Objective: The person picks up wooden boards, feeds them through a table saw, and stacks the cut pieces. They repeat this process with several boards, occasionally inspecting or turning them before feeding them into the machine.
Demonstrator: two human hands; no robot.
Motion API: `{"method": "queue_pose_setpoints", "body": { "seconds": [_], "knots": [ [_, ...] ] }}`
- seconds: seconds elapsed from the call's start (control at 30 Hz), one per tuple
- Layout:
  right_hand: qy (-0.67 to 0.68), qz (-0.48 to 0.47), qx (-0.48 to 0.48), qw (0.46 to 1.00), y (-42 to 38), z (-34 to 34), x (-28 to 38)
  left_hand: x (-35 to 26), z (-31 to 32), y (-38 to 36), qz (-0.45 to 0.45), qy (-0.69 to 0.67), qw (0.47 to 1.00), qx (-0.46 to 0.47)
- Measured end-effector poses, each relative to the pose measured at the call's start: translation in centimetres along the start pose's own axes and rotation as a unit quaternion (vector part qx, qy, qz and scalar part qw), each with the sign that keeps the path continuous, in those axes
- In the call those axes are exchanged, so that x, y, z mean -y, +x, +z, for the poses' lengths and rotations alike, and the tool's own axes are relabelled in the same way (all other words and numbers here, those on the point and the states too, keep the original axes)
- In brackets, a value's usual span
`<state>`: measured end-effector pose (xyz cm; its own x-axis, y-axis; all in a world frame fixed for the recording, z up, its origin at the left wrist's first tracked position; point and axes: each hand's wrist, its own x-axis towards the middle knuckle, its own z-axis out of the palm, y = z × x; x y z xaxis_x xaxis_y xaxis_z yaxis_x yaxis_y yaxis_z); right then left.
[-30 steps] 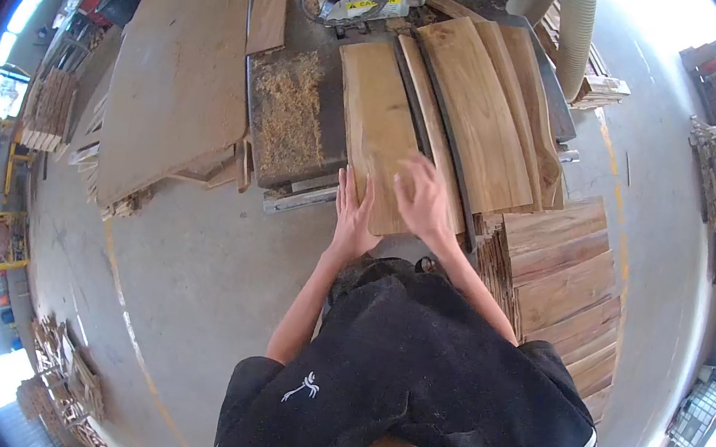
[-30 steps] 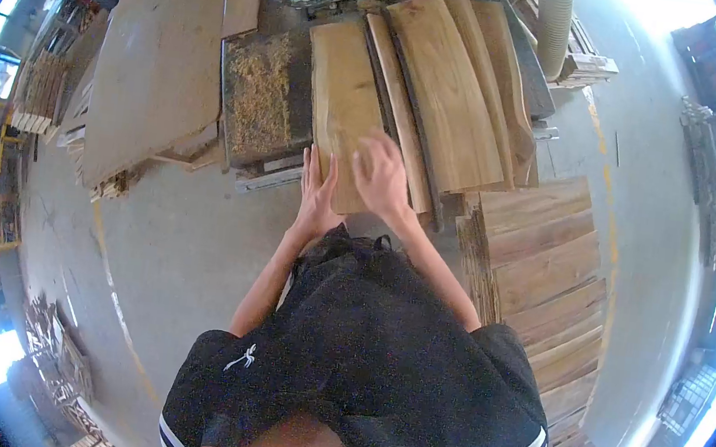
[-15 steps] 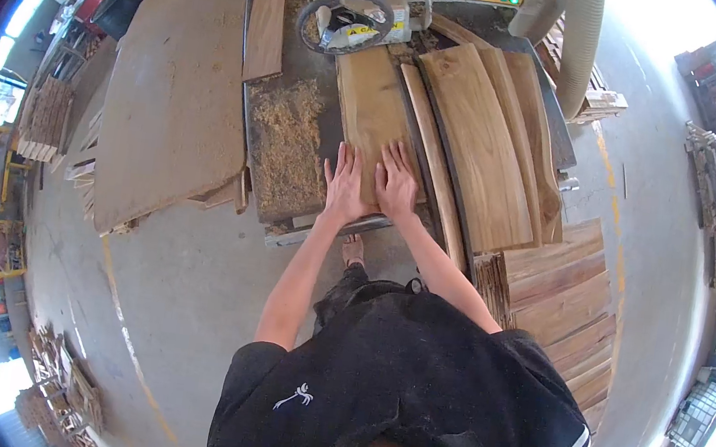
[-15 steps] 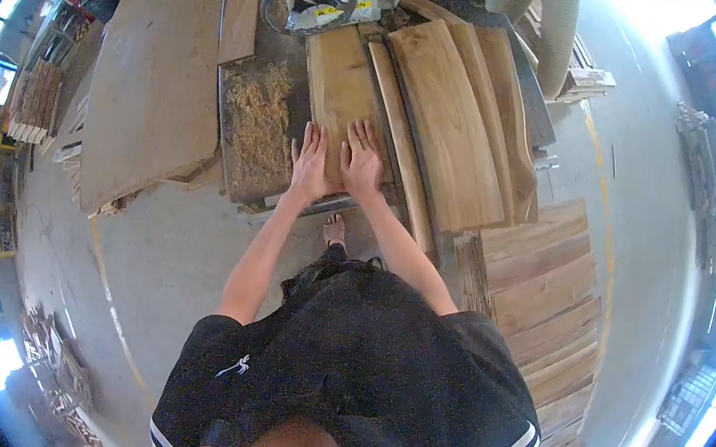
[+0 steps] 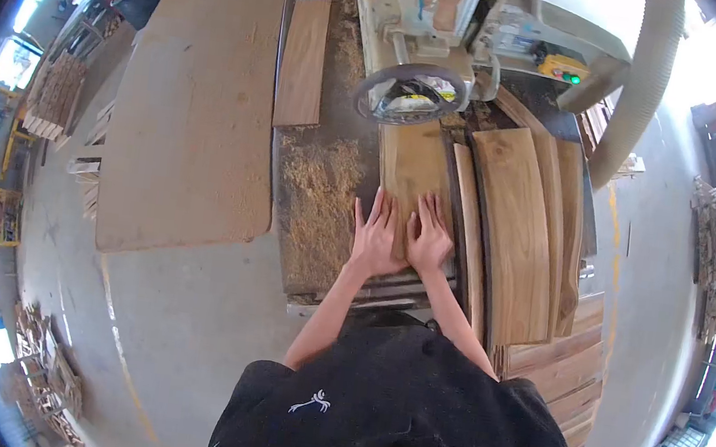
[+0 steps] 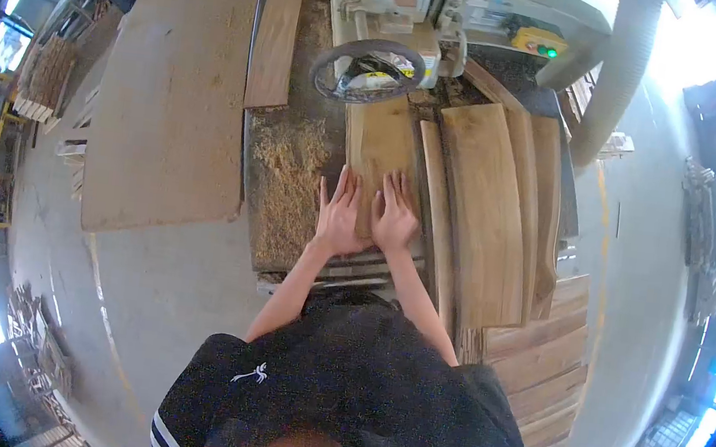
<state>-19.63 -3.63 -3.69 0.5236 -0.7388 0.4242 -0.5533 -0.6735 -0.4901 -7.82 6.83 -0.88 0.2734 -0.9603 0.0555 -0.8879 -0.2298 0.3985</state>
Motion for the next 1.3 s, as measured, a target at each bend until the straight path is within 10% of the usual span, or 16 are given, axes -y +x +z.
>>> {"method": "queue_pose_setpoints", "body": {
  "seconds": [0.33,0.5,0.7,0.97,1.03,1.1,1.17,1.3],
  "knots": [
    [0.008,-0.024,0.000,1.000,6.2,1.9,-0.2,7.5,-3.2,5.6,0.067,-0.236,0.968,-0.052],
    [0.036,-0.021,0.006,0.999,8.6,2.9,-0.1,18.1,-5.9,11.2,-0.088,-0.050,0.948,-0.303],
    [0.030,0.007,0.038,0.999,8.4,2.6,0.2,21.3,-11.1,17.3,-0.353,0.003,0.923,-0.151],
    [0.042,0.057,0.025,0.997,9.1,4.2,-1.5,14.3,-12.5,12.5,-0.397,-0.204,0.876,-0.181],
    [0.064,0.079,0.012,0.995,11.7,5.8,-0.6,12.7,-12.4,8.4,-0.316,-0.569,0.741,-0.165],
    [0.059,0.083,-0.001,0.995,12.9,6.0,-0.6,10.8,-9.7,4.0,-0.184,-0.879,0.401,-0.181],
    [0.111,-0.078,-0.119,0.984,13.9,8.9,-3.3,6.6,-10.9,-0.1,-0.003,-0.935,0.334,-0.123],
    [0.131,0.012,-0.025,0.991,11.5,3.6,0.5,2.2,-9.0,-7.7,0.024,-0.972,0.199,-0.120]
  ]
}}
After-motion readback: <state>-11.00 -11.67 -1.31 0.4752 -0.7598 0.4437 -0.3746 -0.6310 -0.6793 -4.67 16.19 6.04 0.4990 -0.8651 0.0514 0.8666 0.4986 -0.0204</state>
